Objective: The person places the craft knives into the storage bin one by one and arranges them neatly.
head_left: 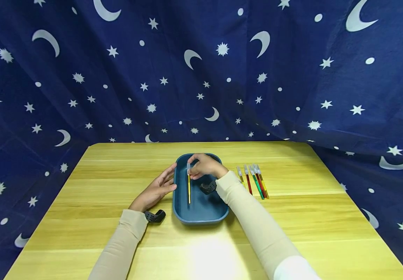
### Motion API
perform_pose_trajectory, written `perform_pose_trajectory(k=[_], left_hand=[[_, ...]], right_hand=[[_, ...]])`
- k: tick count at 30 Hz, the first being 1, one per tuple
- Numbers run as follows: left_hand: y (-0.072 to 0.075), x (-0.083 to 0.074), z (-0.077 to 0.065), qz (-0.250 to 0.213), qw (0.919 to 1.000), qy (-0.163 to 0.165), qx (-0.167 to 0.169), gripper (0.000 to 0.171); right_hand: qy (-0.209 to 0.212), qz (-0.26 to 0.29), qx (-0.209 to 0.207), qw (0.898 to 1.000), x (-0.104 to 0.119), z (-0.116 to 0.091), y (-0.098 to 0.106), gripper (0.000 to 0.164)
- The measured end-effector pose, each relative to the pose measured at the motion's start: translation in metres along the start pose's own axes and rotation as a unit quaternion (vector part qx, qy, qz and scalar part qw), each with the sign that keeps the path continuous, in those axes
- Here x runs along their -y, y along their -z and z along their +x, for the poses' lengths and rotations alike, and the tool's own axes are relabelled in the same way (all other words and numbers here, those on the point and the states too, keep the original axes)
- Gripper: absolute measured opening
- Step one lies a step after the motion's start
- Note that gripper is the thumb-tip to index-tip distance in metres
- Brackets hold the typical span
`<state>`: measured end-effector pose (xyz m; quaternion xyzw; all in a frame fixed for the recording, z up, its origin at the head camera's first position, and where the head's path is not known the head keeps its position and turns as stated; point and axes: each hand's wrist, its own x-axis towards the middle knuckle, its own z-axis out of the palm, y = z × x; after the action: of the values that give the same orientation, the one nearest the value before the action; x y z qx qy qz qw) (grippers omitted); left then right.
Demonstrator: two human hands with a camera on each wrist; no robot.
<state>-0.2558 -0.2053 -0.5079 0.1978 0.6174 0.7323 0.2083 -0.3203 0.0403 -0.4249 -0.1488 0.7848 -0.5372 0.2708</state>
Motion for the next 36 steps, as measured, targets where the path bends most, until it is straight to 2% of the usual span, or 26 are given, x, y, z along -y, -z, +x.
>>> perform_pose_trajectory(k=[5, 12, 18, 24, 29, 32, 36], left_hand=[[0.001, 0.0, 0.001, 0.0, 1.0, 0.004, 0.0, 0.084], [0.0, 0.0, 0.002, -0.002, 1.0, 0.007, -0.001, 0.084], [0.0, -0.001, 0.001, 0.0, 0.9999, 0.01, -0.004, 0.084], [0.0, -0.002, 0.0, 0.002, 0.9999, 0.012, -0.007, 0.085], [0.0, -0.001, 0.0, 0.002, 0.9999, 0.01, -0.005, 0.084], [0.0, -0.001, 0.0, 0.001, 1.0, 0.007, -0.004, 0.084], [0.0, -0.001, 0.0, 0.003, 1.0, 0.005, -0.004, 0.085]], right_hand=[[-0.03, -0.012, -0.01, 0.999, 0.001, 0.008, -0.009, 0.039], [-0.079, -0.03, -0.003, 0.996, 0.004, 0.017, -0.021, 0.04], [-0.09, -0.037, -0.008, 0.995, 0.003, 0.022, -0.029, 0.041], [-0.091, -0.047, -0.017, 0.995, 0.003, 0.025, -0.032, 0.043], [-0.085, -0.075, -0.022, 0.993, 0.009, 0.019, -0.028, 0.043], [-0.068, -0.099, -0.014, 0.993, 0.015, 0.011, -0.023, 0.041], [-0.033, -0.103, 0.012, 0.994, 0.018, 0.0, -0.011, 0.042]])
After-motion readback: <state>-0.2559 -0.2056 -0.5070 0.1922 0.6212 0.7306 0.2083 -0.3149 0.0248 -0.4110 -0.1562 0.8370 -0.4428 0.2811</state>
